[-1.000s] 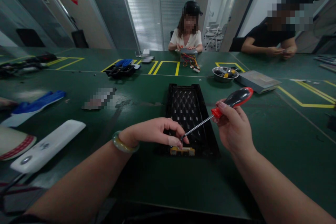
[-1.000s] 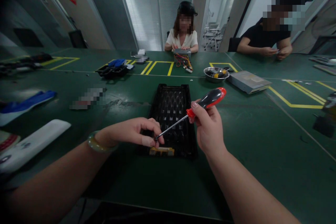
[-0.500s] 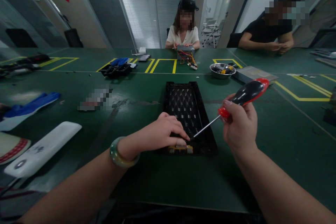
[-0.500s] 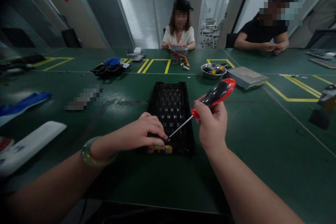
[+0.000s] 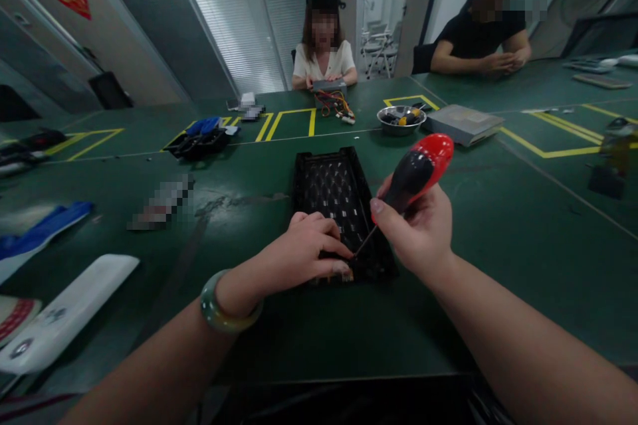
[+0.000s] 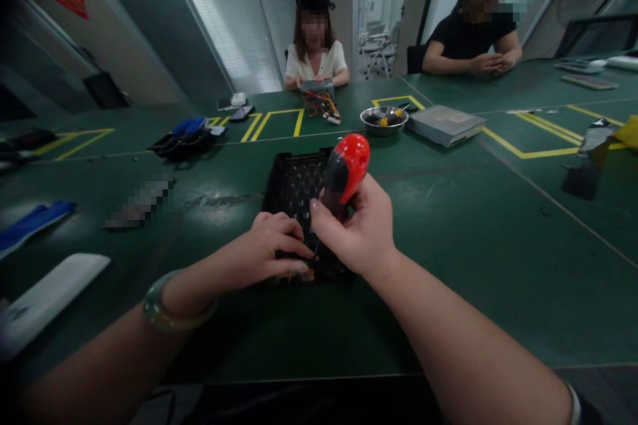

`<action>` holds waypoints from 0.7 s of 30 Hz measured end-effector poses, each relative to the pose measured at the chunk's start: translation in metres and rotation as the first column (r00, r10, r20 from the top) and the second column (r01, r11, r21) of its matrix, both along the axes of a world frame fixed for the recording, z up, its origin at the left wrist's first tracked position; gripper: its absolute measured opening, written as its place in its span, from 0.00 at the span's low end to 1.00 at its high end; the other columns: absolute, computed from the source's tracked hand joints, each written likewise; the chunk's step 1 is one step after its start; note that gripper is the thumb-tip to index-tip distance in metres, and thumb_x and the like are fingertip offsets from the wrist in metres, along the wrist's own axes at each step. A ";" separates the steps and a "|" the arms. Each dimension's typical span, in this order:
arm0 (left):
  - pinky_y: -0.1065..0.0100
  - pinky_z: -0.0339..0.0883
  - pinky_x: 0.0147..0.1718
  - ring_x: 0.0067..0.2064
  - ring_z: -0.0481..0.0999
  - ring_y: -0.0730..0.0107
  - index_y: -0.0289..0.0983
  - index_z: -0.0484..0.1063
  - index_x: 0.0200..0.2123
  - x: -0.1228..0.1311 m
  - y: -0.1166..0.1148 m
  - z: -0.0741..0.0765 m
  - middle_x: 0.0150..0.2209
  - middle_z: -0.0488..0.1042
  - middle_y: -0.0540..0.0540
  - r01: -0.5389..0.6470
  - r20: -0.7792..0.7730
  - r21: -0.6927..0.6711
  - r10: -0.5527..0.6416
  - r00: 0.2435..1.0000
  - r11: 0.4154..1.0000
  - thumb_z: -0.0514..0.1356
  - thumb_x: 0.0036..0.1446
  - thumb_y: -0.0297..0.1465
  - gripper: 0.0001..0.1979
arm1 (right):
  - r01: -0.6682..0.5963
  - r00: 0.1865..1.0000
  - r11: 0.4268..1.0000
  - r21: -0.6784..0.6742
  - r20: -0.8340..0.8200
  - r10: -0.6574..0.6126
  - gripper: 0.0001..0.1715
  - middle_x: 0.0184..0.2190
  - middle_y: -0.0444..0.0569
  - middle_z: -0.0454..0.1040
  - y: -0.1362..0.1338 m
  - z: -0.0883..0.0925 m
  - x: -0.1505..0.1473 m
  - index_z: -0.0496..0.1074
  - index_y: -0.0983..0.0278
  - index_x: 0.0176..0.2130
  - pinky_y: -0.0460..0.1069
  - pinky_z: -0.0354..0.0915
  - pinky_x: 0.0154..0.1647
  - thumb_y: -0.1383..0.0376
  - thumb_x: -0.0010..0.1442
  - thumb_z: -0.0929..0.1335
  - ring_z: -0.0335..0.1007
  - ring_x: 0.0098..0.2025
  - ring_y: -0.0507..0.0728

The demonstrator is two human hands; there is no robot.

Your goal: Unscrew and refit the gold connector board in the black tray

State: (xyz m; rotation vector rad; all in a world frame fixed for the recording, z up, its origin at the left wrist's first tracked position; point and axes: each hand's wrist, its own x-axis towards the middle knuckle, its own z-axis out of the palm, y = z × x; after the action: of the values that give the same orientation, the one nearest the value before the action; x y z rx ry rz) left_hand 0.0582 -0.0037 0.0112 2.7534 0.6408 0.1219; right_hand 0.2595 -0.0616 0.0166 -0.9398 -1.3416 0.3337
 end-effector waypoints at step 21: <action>0.60 0.52 0.51 0.50 0.71 0.59 0.48 0.77 0.47 -0.002 0.015 -0.011 0.49 0.77 0.51 0.053 -0.011 -0.175 -0.056 0.998 0.983 0.60 0.62 0.47 0.16 | -0.031 0.980 0.997 0.064 0.198 0.018 0.06 0.28 0.44 0.71 -0.002 0.002 -0.001 0.70 0.61 0.33 0.53 0.66 0.33 0.65 0.53 0.72 0.67 0.29 0.56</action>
State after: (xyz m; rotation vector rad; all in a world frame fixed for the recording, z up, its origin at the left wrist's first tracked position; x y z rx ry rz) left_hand 0.0565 0.0117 0.0002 2.6020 0.5521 0.0293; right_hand 0.2586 -0.0636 0.0184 -0.9194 -1.5377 0.2169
